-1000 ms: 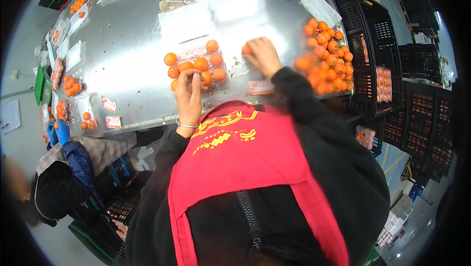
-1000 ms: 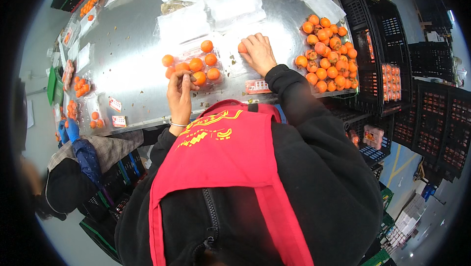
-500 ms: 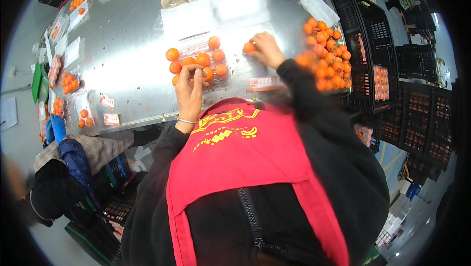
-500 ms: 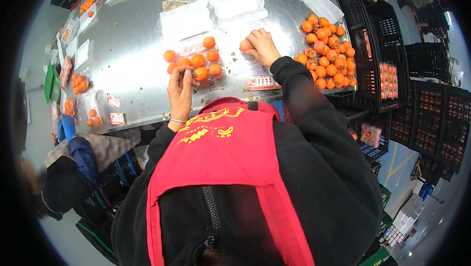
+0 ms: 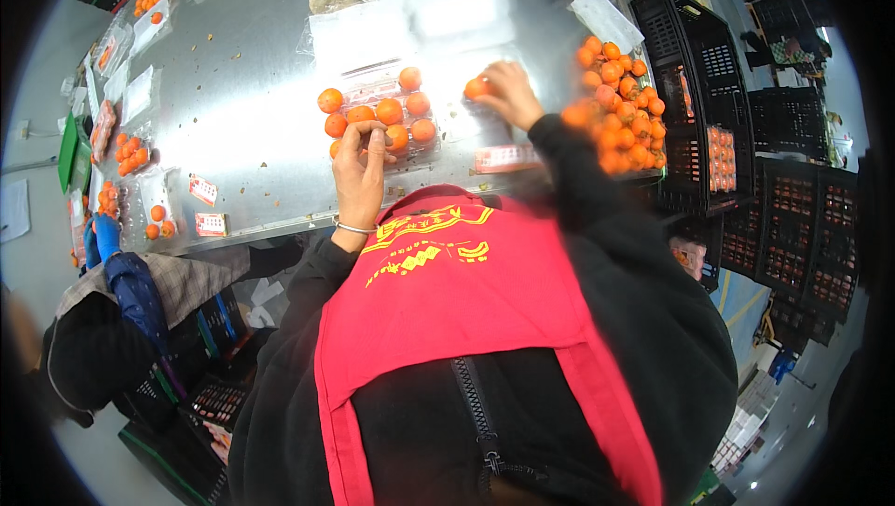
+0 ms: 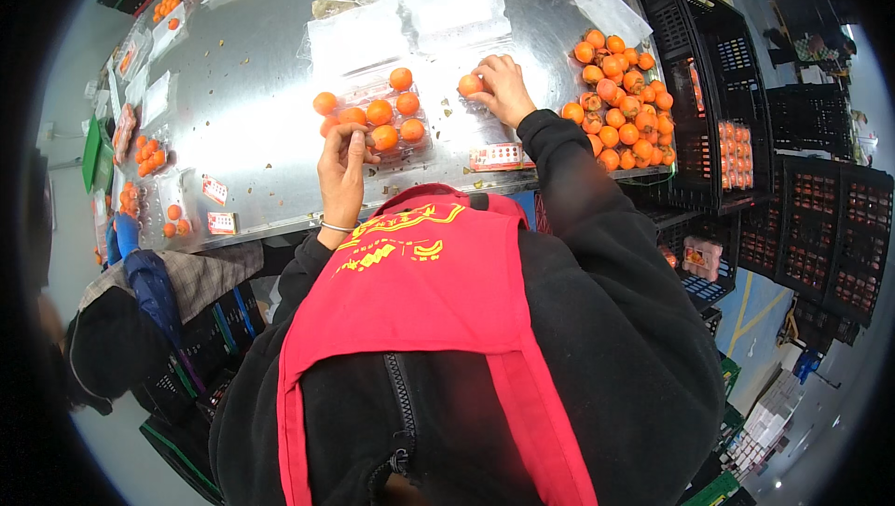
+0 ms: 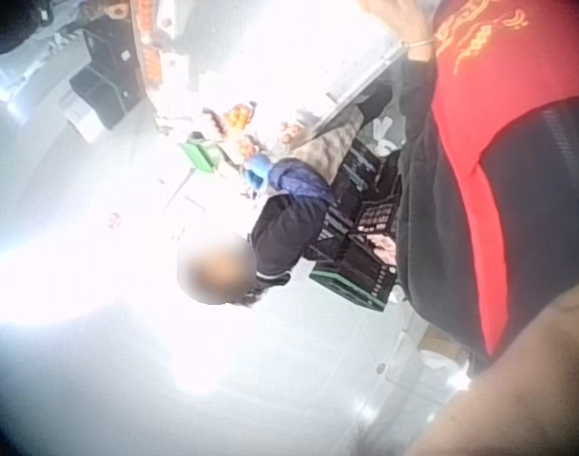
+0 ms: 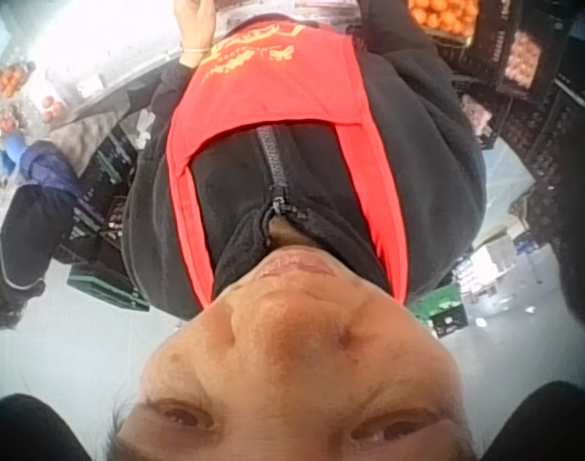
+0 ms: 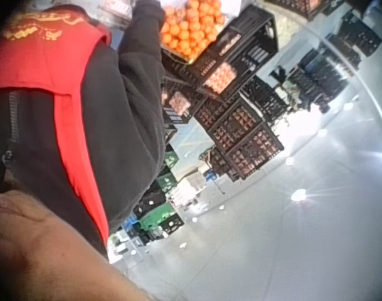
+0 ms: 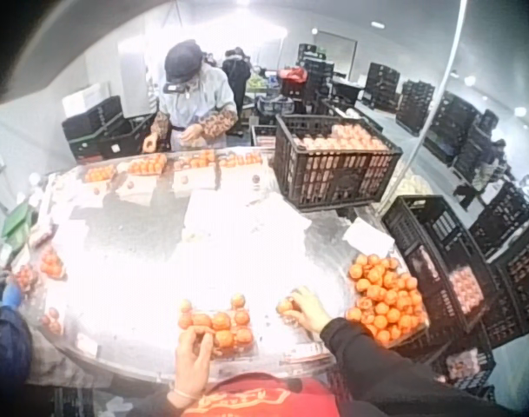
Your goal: The person places small orange fruits into clear plastic trays on a metal table, then seals the trays with lids and stacks them into black crates. The person also moves crates and continues packing additional trays.
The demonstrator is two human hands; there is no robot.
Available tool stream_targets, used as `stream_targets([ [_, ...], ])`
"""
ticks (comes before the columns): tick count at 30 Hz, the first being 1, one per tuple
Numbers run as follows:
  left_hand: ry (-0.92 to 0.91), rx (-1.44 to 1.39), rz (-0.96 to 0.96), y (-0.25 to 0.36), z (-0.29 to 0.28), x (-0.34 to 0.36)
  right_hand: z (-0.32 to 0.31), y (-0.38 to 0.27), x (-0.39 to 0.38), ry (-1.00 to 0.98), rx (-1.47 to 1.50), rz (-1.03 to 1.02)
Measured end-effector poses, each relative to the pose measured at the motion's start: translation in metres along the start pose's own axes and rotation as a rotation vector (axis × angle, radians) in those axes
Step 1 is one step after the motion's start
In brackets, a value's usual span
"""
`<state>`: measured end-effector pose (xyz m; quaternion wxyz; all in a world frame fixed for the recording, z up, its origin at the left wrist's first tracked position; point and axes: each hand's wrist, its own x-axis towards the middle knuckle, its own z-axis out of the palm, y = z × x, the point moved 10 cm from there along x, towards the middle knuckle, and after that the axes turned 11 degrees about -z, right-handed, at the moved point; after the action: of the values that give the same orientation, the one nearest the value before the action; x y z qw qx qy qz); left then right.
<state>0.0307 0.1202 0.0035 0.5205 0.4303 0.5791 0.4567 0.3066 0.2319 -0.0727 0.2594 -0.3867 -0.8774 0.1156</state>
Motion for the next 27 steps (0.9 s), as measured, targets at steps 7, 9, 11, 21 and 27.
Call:
stream_targets([
  [7,-0.007,-0.013,-0.010,-0.005,-0.001,0.002,-0.006,-0.032,0.015,-0.090,-0.230,-0.022],
  [9,-0.003,-0.021,-0.008,-0.007,-0.001,0.003,-0.014,-0.044,0.026,-0.107,-0.366,-0.006],
  [11,0.007,-0.029,0.000,-0.006,-0.002,0.003,-0.019,-0.061,0.041,-0.030,-0.162,0.007],
  [21,0.005,-0.007,-0.022,-0.010,-0.004,0.001,0.043,-0.111,0.076,-0.215,0.062,0.079],
  [27,-0.024,-0.094,-0.052,-0.015,-0.004,0.004,-0.007,-0.131,0.076,-0.073,0.293,-0.006],
])
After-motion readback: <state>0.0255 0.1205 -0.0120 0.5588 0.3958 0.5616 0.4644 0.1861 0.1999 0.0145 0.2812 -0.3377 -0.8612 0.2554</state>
